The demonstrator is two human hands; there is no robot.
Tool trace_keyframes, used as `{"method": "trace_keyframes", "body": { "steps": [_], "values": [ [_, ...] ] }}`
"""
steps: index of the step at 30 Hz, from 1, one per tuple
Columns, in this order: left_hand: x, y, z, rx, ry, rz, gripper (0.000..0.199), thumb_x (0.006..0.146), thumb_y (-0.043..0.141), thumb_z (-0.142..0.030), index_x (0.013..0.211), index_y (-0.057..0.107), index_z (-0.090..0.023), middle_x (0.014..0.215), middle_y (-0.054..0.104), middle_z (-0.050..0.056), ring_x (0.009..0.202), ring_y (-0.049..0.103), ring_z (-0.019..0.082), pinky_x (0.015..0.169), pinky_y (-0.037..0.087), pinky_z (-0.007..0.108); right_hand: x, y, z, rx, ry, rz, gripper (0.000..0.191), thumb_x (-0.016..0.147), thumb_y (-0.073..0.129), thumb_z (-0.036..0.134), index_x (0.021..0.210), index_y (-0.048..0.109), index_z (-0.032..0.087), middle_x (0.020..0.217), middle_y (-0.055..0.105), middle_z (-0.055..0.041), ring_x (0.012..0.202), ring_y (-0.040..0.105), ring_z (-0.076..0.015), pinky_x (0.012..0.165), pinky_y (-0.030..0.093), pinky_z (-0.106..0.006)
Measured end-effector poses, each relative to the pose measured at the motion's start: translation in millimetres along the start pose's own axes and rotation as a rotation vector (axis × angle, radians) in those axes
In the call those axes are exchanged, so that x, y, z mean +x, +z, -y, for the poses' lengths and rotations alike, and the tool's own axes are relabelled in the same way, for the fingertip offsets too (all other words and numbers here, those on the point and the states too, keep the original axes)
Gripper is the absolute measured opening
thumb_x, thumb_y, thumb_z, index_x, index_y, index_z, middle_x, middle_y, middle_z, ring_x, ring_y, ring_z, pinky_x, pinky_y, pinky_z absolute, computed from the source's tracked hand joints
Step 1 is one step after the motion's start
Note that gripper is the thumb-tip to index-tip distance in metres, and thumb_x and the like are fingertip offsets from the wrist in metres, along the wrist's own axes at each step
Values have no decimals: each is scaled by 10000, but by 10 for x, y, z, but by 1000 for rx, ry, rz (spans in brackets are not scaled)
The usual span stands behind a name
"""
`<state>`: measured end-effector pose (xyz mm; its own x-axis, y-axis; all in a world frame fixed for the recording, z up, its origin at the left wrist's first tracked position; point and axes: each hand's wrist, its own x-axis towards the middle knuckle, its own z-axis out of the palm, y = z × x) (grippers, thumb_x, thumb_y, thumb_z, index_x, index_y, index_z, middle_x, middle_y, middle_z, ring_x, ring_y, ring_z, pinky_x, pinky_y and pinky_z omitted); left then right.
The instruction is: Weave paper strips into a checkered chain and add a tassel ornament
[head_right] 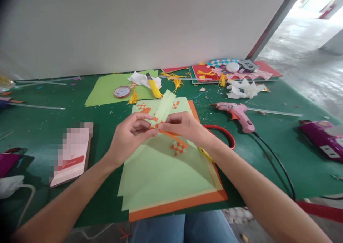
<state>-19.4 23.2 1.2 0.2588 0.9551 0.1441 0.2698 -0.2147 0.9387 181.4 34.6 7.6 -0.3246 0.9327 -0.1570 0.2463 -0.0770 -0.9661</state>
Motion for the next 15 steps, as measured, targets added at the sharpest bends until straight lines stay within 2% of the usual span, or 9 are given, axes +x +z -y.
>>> {"method": "trace_keyframes", "body": {
  "steps": [4, 10, 15],
  "values": [
    [17, -26, -12, -37, -34, -18, 297, 794, 728, -292, 1047, 591, -216, 765, 665, -23, 712, 689, 145, 731, 531, 251, -3, -23, 36, -32, -58, 26, 331, 735, 708, 490, 700, 649, 166, 661, 509, 22, 612, 401, -103, 556, 290, -264],
    [6, -13, -24, -92, -80, 5, 262, 859, 650, -366, 1046, 603, -190, 815, 707, 19, 741, 711, 174, 776, 543, 289, -9, 8, 43, -76, -58, 0, 362, 751, 692, 479, 619, 578, 162, 602, 417, 48, 564, 318, -82, 521, 227, -264],
    [23, -6, -14, -52, -127, 0, 350, 744, 766, -361, 1008, 636, -171, 862, 706, 34, 811, 701, 194, 782, 554, 291, -4, 10, 46, -105, -83, 12, 333, 754, 698, 465, 654, 611, 160, 638, 503, 30, 596, 402, -92, 545, 284, -256]
  ]
}}
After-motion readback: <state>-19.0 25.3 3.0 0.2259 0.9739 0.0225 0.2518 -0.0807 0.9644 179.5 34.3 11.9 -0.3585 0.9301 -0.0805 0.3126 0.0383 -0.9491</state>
